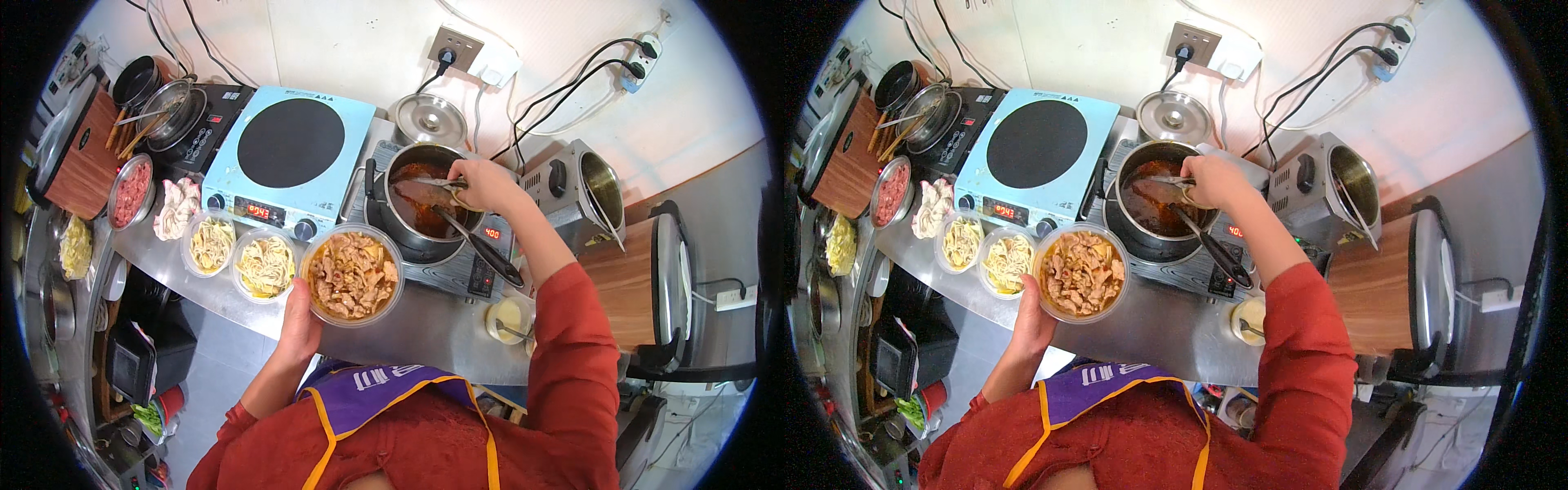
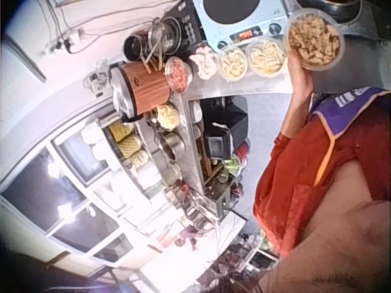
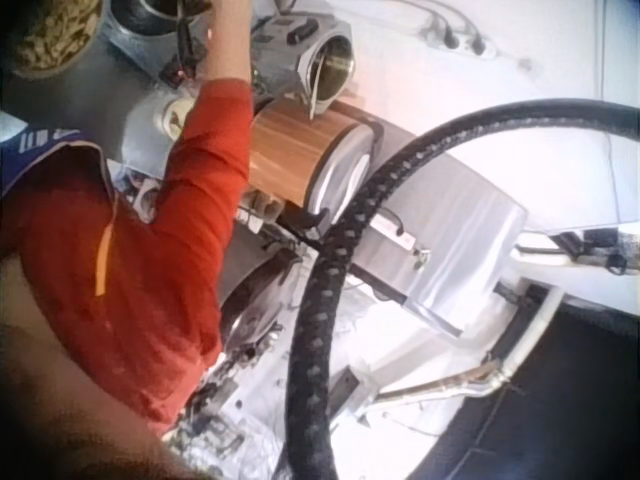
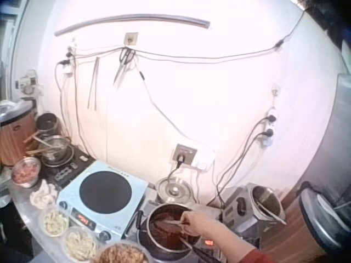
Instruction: The person assembles multiple noodle bowls by ladling broth and toppings from pots onto noodles in clear containers. They use chopsticks to arrange meat and a ladle to pour broth, then add a spoonful of chili oil to each bowl.
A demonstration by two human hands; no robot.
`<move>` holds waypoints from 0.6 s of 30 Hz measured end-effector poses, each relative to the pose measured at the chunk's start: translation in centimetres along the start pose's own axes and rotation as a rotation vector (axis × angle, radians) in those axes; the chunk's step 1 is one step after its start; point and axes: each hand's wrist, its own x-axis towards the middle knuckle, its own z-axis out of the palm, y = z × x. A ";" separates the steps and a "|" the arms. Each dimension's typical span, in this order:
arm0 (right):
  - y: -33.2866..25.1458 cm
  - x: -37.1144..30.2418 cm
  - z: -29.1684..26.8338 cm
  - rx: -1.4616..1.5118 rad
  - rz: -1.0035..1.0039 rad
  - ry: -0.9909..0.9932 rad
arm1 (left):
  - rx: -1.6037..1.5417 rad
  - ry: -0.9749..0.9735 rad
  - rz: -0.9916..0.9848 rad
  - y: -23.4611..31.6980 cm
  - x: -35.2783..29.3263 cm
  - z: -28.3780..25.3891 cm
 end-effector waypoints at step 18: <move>0.2 0.6 0.2 -0.190 -0.270 0.082 | 0.022 0.030 0.051 -0.3 -0.1 0.1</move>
